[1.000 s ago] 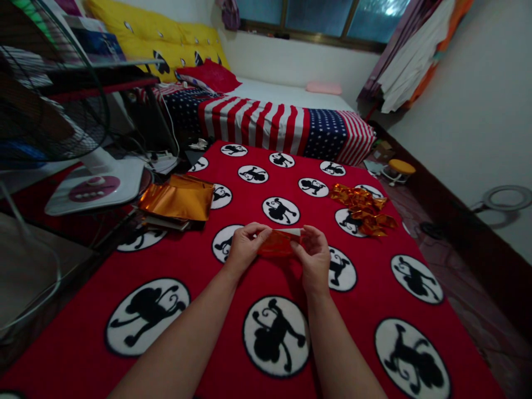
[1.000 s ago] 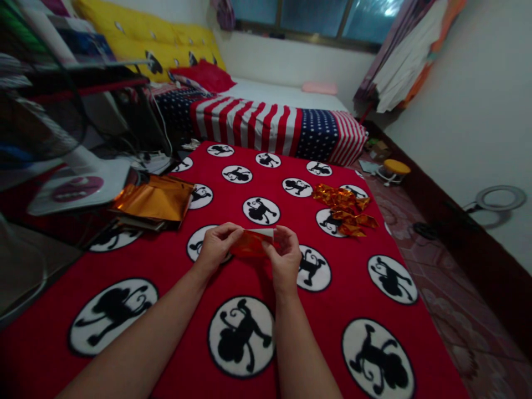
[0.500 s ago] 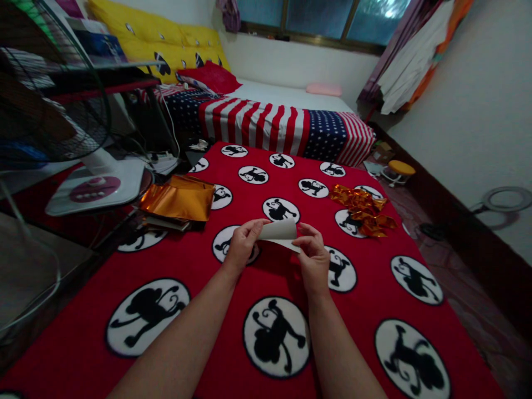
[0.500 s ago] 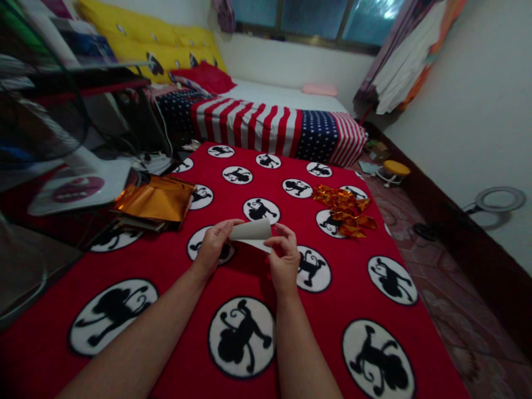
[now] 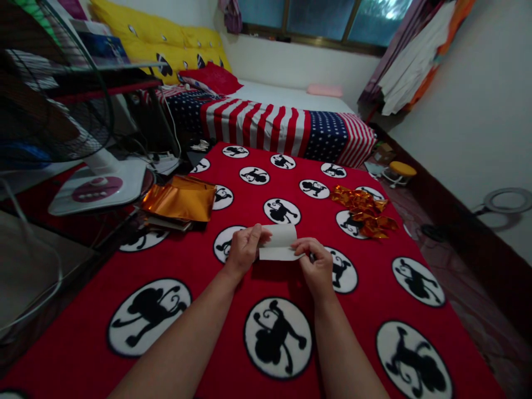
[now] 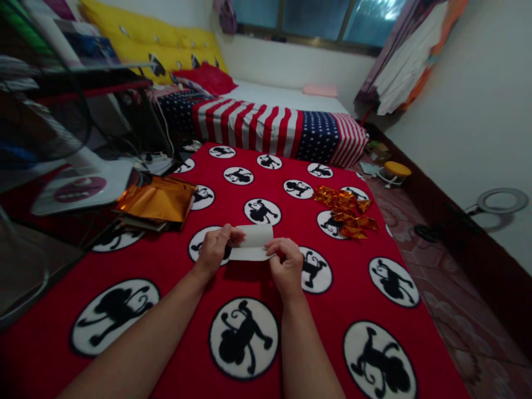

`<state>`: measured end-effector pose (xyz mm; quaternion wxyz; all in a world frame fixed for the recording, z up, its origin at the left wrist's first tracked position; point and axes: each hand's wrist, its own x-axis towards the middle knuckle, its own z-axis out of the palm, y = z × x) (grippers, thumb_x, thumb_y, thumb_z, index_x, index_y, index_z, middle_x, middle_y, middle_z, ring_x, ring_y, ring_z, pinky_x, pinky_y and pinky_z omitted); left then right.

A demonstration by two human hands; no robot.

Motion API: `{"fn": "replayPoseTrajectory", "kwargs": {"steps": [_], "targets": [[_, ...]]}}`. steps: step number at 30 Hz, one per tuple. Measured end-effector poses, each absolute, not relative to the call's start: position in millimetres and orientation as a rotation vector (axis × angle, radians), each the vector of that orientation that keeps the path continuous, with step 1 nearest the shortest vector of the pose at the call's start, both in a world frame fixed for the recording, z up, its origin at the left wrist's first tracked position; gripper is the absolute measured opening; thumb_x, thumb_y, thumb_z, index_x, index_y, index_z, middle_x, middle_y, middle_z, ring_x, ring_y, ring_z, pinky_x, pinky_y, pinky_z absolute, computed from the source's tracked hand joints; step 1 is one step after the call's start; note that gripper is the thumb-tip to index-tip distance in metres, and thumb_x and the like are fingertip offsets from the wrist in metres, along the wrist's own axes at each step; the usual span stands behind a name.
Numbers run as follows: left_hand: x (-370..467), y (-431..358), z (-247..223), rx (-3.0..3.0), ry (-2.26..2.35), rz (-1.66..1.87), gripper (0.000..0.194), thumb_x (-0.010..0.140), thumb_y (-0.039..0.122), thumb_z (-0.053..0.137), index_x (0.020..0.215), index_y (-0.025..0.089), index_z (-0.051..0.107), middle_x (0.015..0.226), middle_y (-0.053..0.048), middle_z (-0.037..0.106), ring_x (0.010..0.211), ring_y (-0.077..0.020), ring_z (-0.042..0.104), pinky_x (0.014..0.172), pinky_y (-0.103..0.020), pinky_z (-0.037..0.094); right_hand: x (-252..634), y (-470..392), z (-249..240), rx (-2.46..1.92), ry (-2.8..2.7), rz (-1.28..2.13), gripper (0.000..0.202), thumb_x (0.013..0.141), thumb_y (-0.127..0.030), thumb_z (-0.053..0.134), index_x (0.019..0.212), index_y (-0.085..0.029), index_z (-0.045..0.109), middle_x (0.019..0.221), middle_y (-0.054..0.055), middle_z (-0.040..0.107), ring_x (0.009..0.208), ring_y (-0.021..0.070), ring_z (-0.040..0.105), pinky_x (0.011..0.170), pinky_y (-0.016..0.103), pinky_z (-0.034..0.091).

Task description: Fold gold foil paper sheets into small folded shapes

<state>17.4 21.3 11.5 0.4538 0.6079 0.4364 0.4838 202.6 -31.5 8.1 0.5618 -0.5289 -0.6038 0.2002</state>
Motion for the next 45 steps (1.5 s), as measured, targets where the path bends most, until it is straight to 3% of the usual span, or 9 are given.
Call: {"fn": "replayPoseTrajectory", "kwargs": {"steps": [9,15,19,23,26,31,40,42,45], "targets": [[14.9,29.1,6.6,1.843,1.167,0.945,0.052,0.094,0.048,0.038,0.072,0.019,0.075,0.084,-0.006,0.074,0.079,-0.0191,0.066,0.074,-0.027,0.045,222.7,-35.8,15.4,-1.217,-1.637,0.603,0.024,0.068,-0.004,0.052,0.073,-0.023,0.064,0.099,0.004,0.071,0.096,0.0221,0.063,0.088,0.038,0.047],[-1.3,37.8,16.0,1.775,0.903,0.756,0.056,0.095,0.052,0.031,0.087,0.017,0.074,0.091,-0.009,0.073,0.086,-0.0203,0.066,0.078,-0.028,0.048,225.6,-36.7,19.9,-1.183,-1.774,0.714,0.035,0.062,0.0,0.049,0.073,-0.025,0.071,0.091,0.002,0.074,0.094,0.0216,0.066,0.088,0.04,0.05],[-18.1,39.1,30.9,1.936,0.697,0.522,0.037,0.08,0.048,0.063,0.104,0.021,0.072,0.119,-0.01,0.067,0.108,-0.0228,0.062,0.094,-0.03,0.044,228.4,-37.0,20.0,-1.189,-1.807,0.735,0.039,0.059,0.001,0.047,0.072,-0.025,0.073,0.088,0.001,0.075,0.095,0.0218,0.066,0.088,0.04,0.051],[-26.7,28.8,34.6,2.156,0.661,0.413,0.074,0.054,0.038,0.086,0.123,0.026,0.063,0.138,-0.01,0.055,0.126,-0.0281,0.049,0.108,-0.04,0.035,229.5,-37.3,21.3,-1.183,-1.8,0.772,0.038,0.062,0.0,0.048,0.074,-0.025,0.073,0.087,0.001,0.074,0.089,0.0208,0.067,0.084,0.038,0.052],[-23.6,17.8,26.4,2.213,0.733,0.479,0.075,0.057,0.027,0.084,0.127,0.027,0.058,0.139,-0.01,0.053,0.128,-0.0281,0.046,0.108,-0.043,0.035,228.9,-38.5,22.8,-1.185,-1.779,0.796,0.033,0.066,-0.001,0.051,0.075,-0.025,0.073,0.088,0.002,0.074,0.086,0.0201,0.067,0.082,0.036,0.052],[-16.0,8.5,17.2,2.215,0.869,0.608,0.042,0.066,0.018,0.077,0.107,0.022,0.068,0.134,-0.009,0.058,0.123,-0.0256,0.052,0.106,-0.041,0.039,227.0,-41.2,18.9,-1.253,-1.759,0.792,0.021,0.075,-0.008,0.059,0.077,-0.024,0.073,0.091,0.003,0.073,0.087,0.0209,0.066,0.082,0.037,0.05],[-21.0,7.9,23.7,2.267,0.792,0.547,0.069,0.061,0.017,0.077,0.127,0.026,0.057,0.14,-0.008,0.052,0.128,-0.0271,0.046,0.11,-0.043,0.035,224.1,-44.1,4.4,-1.421,-1.522,0.7,0.013,0.085,-0.029,0.062,0.083,-0.022,0.072,0.081,0.003,0.072,0.073,0.019,0.063,0.066,0.03,0.046],[-16.1,7.5,19.3,2.256,0.842,0.581,0.063,0.061,0.026,0.082,0.12,0.025,0.063,0.136,-0.008,0.055,0.124,-0.0275,0.05,0.106,-0.043,0.038,222.7,-44.0,5.0,-1.438,-1.517,0.694,0.013,0.085,-0.029,0.061,0.081,-0.021,0.071,0.08,0.003,0.071,0.072,0.0182,0.062,0.066,0.029,0.045],[-7.8,8.9,10.6,2.228,0.922,0.706,0.022,0.077,0.031,0.072,0.098,0.024,0.073,0.122,-0.006,0.065,0.112,-0.0236,0.057,0.098,-0.04,0.043,220.3,-43.2,5.4,-1.485,-1.539,0.677,0.012,0.084,-0.027,0.06,0.079,-0.02,0.068,0.074,0.002,0.067,0.067,0.0163,0.058,0.063,0.028,0.043]]}}
